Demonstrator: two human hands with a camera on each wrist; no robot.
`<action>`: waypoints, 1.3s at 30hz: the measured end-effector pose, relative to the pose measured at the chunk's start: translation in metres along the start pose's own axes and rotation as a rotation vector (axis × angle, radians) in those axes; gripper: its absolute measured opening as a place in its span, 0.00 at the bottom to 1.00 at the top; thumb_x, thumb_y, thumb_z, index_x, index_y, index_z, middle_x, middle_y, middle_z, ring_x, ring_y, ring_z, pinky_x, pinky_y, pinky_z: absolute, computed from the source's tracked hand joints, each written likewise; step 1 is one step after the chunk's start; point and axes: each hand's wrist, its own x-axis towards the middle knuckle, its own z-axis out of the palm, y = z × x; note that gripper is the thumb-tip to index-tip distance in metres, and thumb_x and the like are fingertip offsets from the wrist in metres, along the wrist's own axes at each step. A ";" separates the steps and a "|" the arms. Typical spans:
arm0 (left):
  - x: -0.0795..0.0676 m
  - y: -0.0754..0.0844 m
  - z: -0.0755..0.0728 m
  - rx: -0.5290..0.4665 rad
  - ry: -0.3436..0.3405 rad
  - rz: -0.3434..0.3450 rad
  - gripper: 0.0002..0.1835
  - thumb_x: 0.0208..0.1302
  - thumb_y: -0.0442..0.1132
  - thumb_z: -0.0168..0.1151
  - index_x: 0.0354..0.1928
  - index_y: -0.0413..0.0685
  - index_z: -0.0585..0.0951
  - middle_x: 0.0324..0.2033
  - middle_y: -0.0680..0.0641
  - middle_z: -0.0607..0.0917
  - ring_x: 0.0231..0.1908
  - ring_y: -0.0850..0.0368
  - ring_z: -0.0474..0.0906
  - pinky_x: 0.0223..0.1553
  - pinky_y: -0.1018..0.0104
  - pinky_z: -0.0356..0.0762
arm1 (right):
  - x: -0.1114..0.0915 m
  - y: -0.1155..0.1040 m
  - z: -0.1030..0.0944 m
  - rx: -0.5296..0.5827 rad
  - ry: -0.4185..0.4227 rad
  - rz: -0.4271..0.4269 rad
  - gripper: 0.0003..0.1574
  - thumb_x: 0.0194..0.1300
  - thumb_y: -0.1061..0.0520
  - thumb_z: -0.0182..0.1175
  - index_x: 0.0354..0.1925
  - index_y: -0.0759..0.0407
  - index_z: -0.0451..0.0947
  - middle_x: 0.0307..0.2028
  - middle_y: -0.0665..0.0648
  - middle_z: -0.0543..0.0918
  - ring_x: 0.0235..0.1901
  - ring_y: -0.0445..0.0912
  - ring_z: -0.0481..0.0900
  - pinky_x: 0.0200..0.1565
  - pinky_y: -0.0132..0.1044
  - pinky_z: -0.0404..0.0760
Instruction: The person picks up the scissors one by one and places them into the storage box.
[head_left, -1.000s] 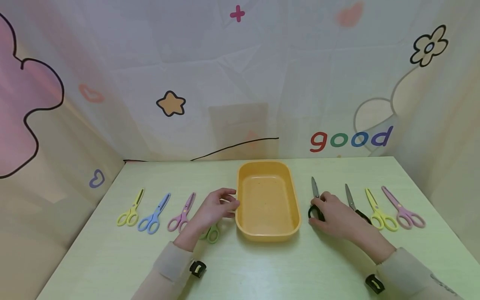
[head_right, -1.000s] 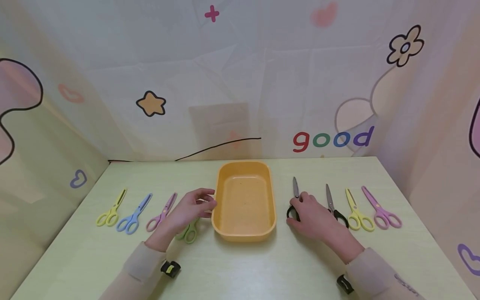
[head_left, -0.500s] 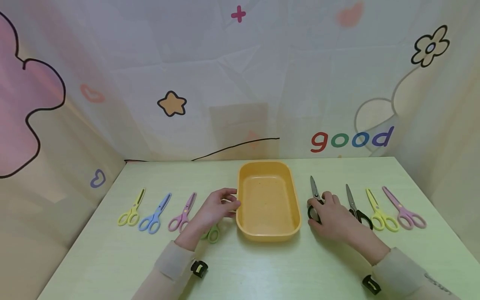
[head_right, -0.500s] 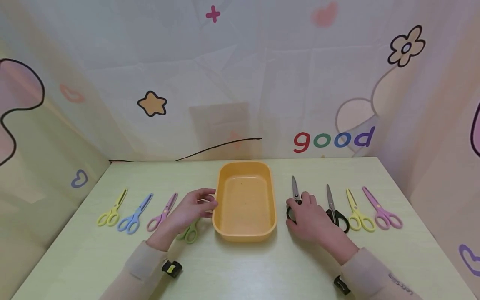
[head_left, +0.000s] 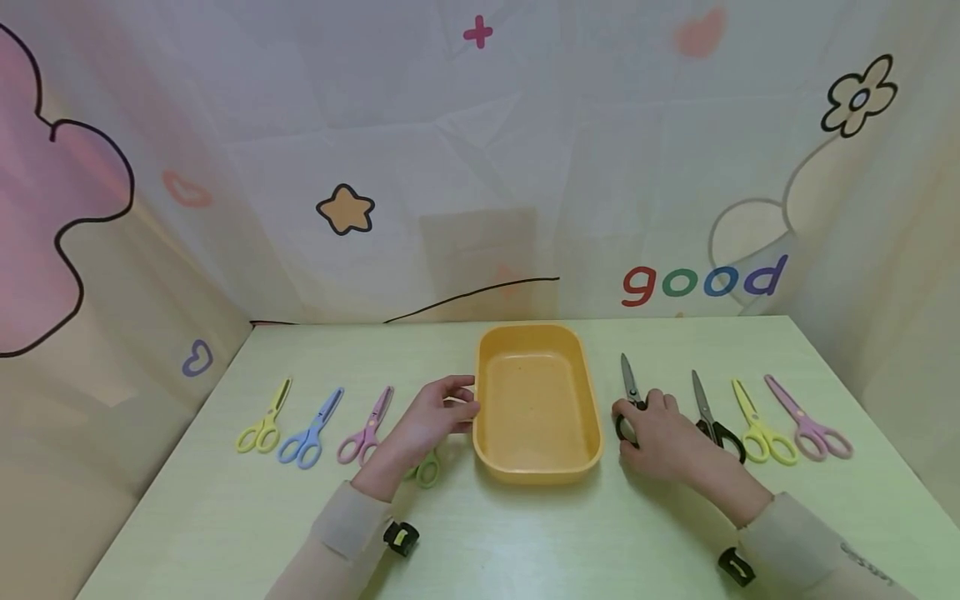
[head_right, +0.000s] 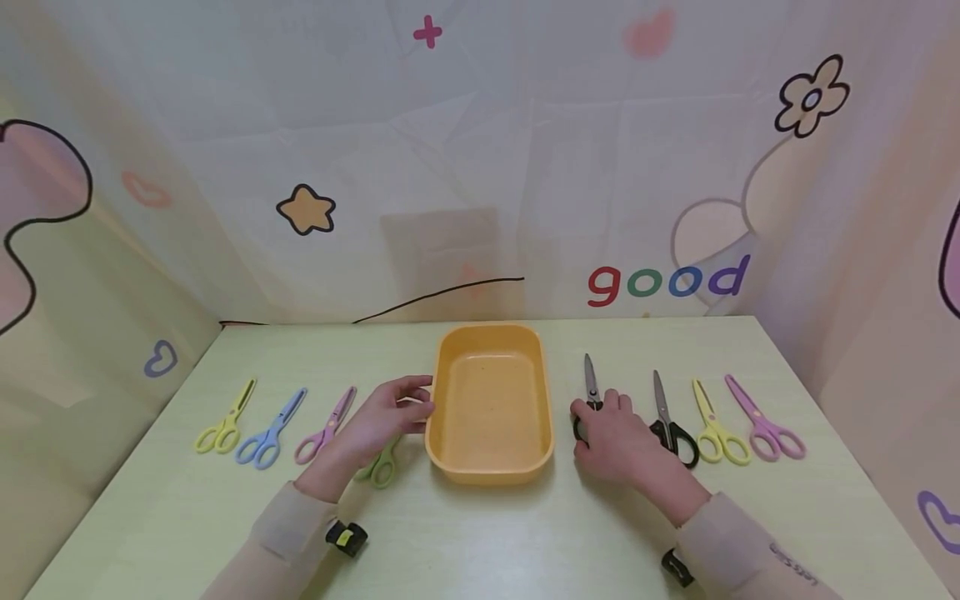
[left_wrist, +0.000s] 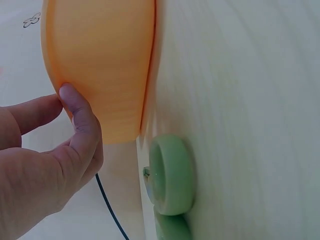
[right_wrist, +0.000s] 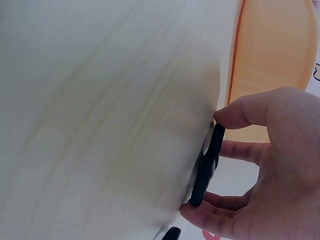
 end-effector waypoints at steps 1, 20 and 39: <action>0.000 0.000 0.000 0.000 0.001 0.000 0.25 0.72 0.26 0.59 0.69 0.29 0.70 0.48 0.38 0.76 0.44 0.49 0.80 0.45 0.59 0.86 | 0.000 0.000 0.000 0.003 0.002 -0.003 0.25 0.66 0.55 0.64 0.59 0.57 0.73 0.44 0.72 0.68 0.44 0.64 0.67 0.32 0.53 0.78; -0.001 0.000 0.000 -0.018 -0.020 0.006 0.26 0.73 0.25 0.58 0.70 0.30 0.68 0.47 0.39 0.76 0.42 0.52 0.78 0.46 0.59 0.85 | 0.003 -0.003 0.003 0.021 0.060 0.009 0.20 0.58 0.52 0.71 0.45 0.52 0.74 0.39 0.66 0.66 0.41 0.62 0.66 0.31 0.50 0.76; -0.001 -0.001 0.001 -0.034 -0.020 -0.004 0.27 0.73 0.25 0.58 0.72 0.32 0.68 0.50 0.37 0.74 0.39 0.54 0.78 0.44 0.61 0.85 | 0.006 -0.018 -0.034 0.012 0.136 0.042 0.22 0.61 0.52 0.62 0.53 0.56 0.75 0.42 0.67 0.66 0.44 0.62 0.66 0.34 0.50 0.74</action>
